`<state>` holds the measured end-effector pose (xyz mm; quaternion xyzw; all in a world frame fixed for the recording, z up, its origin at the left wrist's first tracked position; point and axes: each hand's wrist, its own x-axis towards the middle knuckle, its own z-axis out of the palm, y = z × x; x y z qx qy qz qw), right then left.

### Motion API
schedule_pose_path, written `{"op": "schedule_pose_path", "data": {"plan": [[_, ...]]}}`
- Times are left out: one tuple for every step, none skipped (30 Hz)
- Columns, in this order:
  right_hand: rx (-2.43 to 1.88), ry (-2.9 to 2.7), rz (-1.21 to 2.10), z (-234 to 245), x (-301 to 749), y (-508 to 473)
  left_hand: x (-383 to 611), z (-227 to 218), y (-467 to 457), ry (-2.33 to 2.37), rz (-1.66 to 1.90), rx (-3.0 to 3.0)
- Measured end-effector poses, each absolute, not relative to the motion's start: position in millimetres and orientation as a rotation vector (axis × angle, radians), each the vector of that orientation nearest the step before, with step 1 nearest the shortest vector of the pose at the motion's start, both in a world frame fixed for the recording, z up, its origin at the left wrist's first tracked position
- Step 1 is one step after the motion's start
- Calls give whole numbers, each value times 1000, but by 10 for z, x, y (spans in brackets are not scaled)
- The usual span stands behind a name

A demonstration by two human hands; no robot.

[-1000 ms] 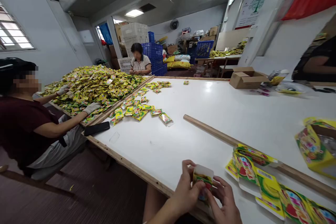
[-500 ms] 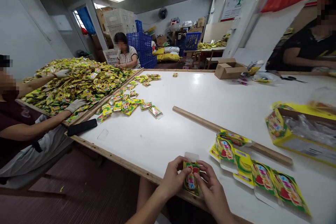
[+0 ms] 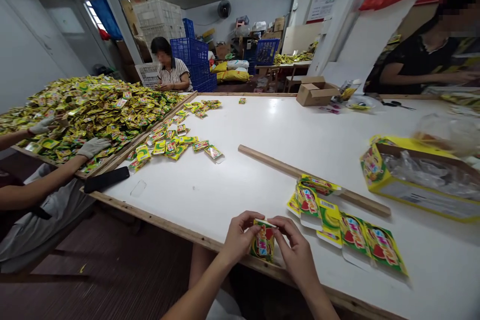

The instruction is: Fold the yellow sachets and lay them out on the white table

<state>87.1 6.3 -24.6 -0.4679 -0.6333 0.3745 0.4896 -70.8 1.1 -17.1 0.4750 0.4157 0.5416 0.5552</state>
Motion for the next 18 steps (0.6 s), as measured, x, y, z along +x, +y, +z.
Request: {"op": "schedule_pose_path", "data": {"plan": [[-1128,-1574,887,-212,875,54,-712,-157,9,1009,1273,1159],[-1124,-1591,872,-183,876,43,-713,-141,4,1029,1276,1189],[-1126,-1592,864,-161,872,30,-711,-124,-4,1044,1286,1209],[-1130,-1584,861,-146,863,16,-706,-107,-13,1057,1296,1221],[-1135,-1572,858,-137,851,3,-698,-91,-24,1070,1302,1227],[-1138,-1557,851,-131,836,-10,-688,-78,-35,1081,1307,1229],[-1141,-1543,842,-127,820,-19,-678,-69,-46,1090,1312,1226],[-1146,-1534,831,-120,805,-26,-666,-62,-55,1097,1317,1219],[-1155,-1526,821,-112,791,-30,-656,-57,-61,1105,1321,1206],[-1170,-1522,817,-101,780,-30,-645,-53,-64,1118,1326,1190],[-1190,-1518,816,-89,771,-28,-636,-49,-63,1134,1329,1175],[-1213,-1515,821,-76,764,-23,-627,-43,-58,1151,1329,1163],[-1237,-1511,830,-65,760,-17,-620,-36,-50,1168,1325,1157],[-1255,-1504,840,-57,757,-10,-615,-27,-40,1181,1319,1156],[-1266,-1499,851,-52,755,-3,-611,-18,-29,1194,1314,1156],[-1272,-1494,860,-49,753,4,-609,-9,-16,1205,1310,1159],[-1274,-1490,867,-49,752,11,-608,-2,-4,1212,1306,1162],[-1274,-1487,872,-49,750,17,-609,3,7,1215,1303,1164]]}}
